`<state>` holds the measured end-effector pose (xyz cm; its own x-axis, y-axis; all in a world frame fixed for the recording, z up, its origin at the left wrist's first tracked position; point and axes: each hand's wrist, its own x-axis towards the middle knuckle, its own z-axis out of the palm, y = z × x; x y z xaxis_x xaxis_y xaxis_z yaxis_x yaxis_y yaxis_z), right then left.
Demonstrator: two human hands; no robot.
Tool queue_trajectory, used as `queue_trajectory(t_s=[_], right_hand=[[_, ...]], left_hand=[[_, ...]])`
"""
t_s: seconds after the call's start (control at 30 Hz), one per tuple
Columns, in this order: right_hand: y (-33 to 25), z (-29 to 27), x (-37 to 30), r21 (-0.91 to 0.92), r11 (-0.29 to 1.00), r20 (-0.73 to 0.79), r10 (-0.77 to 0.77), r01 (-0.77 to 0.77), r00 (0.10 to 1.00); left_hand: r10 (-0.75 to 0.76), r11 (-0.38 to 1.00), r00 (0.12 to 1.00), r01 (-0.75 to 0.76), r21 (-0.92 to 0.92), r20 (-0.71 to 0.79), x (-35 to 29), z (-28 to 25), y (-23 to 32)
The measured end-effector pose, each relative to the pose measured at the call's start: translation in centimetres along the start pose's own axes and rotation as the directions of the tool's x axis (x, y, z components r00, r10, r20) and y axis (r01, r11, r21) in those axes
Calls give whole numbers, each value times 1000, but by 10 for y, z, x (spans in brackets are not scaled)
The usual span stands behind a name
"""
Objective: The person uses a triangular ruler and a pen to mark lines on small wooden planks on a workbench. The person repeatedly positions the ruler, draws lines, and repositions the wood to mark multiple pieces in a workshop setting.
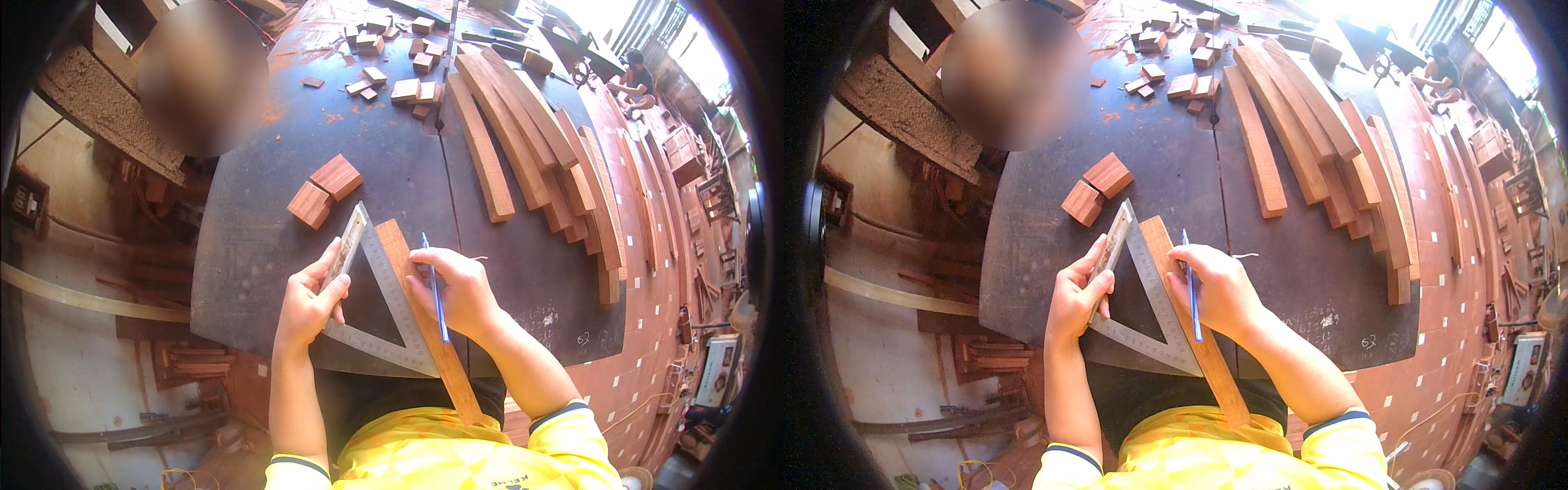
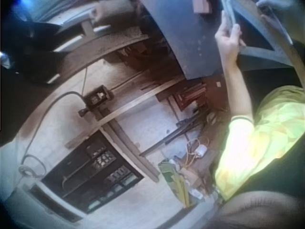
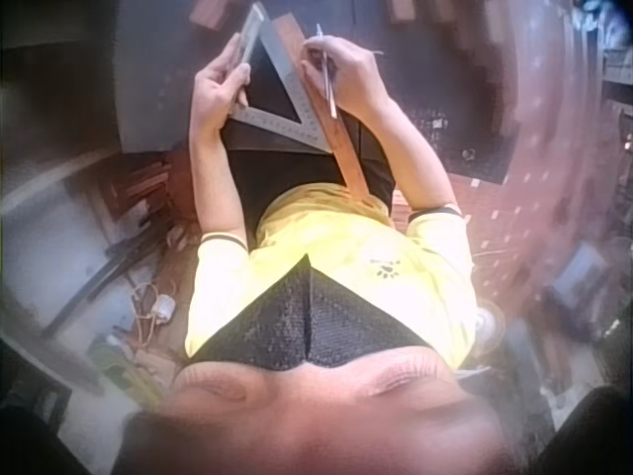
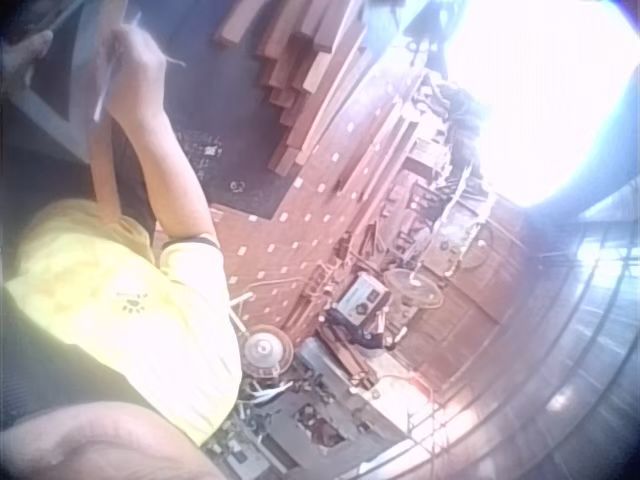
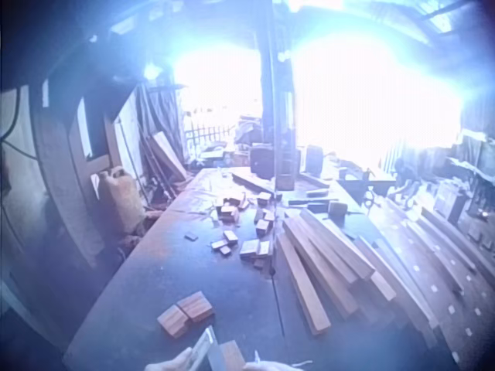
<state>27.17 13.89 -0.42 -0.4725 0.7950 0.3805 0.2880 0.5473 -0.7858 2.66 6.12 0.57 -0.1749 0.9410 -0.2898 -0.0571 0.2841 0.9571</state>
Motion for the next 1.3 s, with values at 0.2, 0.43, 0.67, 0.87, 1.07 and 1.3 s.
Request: queue_trajectory(t_s=[0.2, 0.43, 0.67, 0.87, 1.07, 1.3], right_hand=[[-1, 0, 0, 3, 1000, 9, 10, -10, 1000], [-1, -1, 1, -14, 1000, 15, -7, 8, 1000], [0, -1, 0, -3, 1000, 21, -1, 1, 1000], [-2, -2, 1, -11, 1000, 24, -2, 2, 1000], [-2, -2, 0, -17, 1000, 31, -2, 3, 1000], [-1, -1, 0, -19, 1000, 36, 1, -1, 999]], left_hand=[[-13, 1000, 1000, 13, -25, 14, 1, -1, 0], [-3, 1000, 1000, 3, -13, 21, 1, -2, -1], [4, 1000, 1000, -4, 11, 16, 0, -1, -1], [-12, 1000, 1000, 13, -11, 13, 0, 0, 2], [-8, 1000, 1000, 8, -9, 15, 1, -1, 1], [-2, 1000, 1000, 2, -5, 20, 1, -1, 0]])
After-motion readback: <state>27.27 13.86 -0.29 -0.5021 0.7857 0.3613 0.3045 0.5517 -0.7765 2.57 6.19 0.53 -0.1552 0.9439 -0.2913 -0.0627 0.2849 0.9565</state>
